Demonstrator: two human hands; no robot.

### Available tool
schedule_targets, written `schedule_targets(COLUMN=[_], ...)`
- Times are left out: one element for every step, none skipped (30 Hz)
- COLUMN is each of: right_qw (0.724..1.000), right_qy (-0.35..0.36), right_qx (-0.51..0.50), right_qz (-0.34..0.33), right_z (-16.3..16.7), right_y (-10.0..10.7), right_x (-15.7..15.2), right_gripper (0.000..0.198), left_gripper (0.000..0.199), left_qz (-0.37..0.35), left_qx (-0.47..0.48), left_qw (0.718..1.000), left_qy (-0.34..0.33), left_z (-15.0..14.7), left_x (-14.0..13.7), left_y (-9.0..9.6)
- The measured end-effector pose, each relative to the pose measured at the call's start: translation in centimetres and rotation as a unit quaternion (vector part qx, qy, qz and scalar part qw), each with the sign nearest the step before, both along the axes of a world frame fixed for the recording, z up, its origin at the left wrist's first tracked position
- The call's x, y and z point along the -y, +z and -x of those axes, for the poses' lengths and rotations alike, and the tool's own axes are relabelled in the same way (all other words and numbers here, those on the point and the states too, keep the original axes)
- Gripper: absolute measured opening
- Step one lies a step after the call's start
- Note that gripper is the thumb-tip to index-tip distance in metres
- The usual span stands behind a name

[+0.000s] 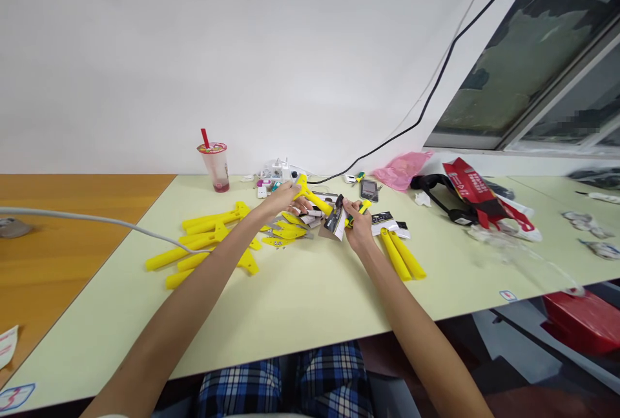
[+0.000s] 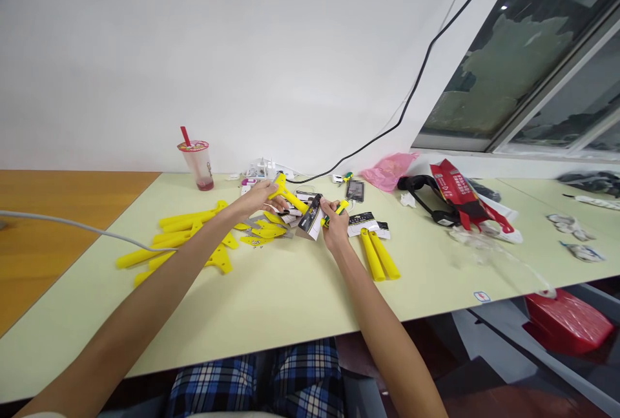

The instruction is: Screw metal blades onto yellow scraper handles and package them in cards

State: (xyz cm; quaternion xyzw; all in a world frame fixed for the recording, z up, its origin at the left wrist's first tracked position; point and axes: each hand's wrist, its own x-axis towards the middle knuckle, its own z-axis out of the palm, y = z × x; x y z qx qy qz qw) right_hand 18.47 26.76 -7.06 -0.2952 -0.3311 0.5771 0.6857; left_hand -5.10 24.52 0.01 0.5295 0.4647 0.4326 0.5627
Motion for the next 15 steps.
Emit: schedule_targets(right_qw=[1.0, 1.0, 1.0, 1.0, 0.999, 0.999, 0.999, 0.998, 0.998, 0.997, 0.997, 0.996, 0.995, 0.995, 0.994], right_qy=[0.002, 0.005, 0.009, 0.013, 0.016, 0.018, 0.022, 0.026, 0.031, 0.037, 0.044, 0.052, 0.061, 0.071, 0.082], right_qx=[0.004, 0.008, 0.014, 0.021, 0.028, 0.035, 0.043, 0.05, 0.056, 0.061, 0.065, 0.069, 0.071, 0.074, 0.077], right_qz=[0.001, 0.003, 0.006, 0.008, 0.011, 0.012, 0.013, 0.014, 0.015, 0.017, 0.018, 0.018, 0.018, 0.017, 0.017], right_z=[0.0, -0.1, -0.1, -0.2, -0.2, -0.3, -0.3, -0.3, -0.3, -0.2, -0.2, -0.2, -0.2, -0.2, -0.1], right_y=[0.1, 0.2, 0.4, 0.5, 0.5, 0.6, 0.6, 0.7, 0.7, 0.7, 0.7, 0.7, 0.7, 0.7, 0.7], right_x=[0.1, 0.1, 0.2, 0.3, 0.3, 0.4, 0.4, 0.4, 0.5, 0.5, 0.6, 0.6, 0.7, 0.8, 0.8], right_gripper=[0.065, 0.065, 0.066, 0.066, 0.067, 0.067, 0.068, 0.069, 0.069, 0.069, 0.069, 0.069, 0.069, 0.068, 0.068], left_gripper=[0.041, 0.04, 0.04, 0.04, 0.04, 0.04, 0.041, 0.041, 0.042, 0.041, 0.041, 0.04, 0.04, 0.039, 0.04], left_qz=[0.002, 0.005, 0.008, 0.012, 0.017, 0.023, 0.03, 0.037, 0.044, 0.049, 0.051, 0.051, 0.048, 0.044, 0.038], left_qx=[-0.006, -0.011, -0.015, -0.019, -0.024, -0.029, -0.036, -0.044, -0.052, -0.06, -0.066, -0.072, -0.076, -0.079, -0.082], left_qw=[1.0, 1.0, 1.0, 1.0, 0.999, 0.999, 0.998, 0.996, 0.995, 0.994, 0.993, 0.992, 0.992, 0.992, 0.992], left_qy=[-0.004, -0.008, -0.013, -0.019, -0.026, -0.036, -0.048, -0.061, -0.073, -0.083, -0.089, -0.092, -0.092, -0.092, -0.09], left_z=[0.1, 0.3, 0.4, 0.5, 0.6, 0.7, 0.8, 0.8, 0.9, 1.0, 1.0, 1.1, 1.2, 1.3, 1.4], left_x=[0.0, 0.1, 0.1, 0.1, 0.1, 0.2, 0.2, 0.2, 0.2, 0.3, 0.3, 0.3, 0.3, 0.3, 0.3], left_y=[0.1, 0.1, 0.2, 0.2, 0.1, 0.0, -0.1, -0.2, -0.3, -0.3, -0.3, -0.3, -0.2, 0.0, 0.1])
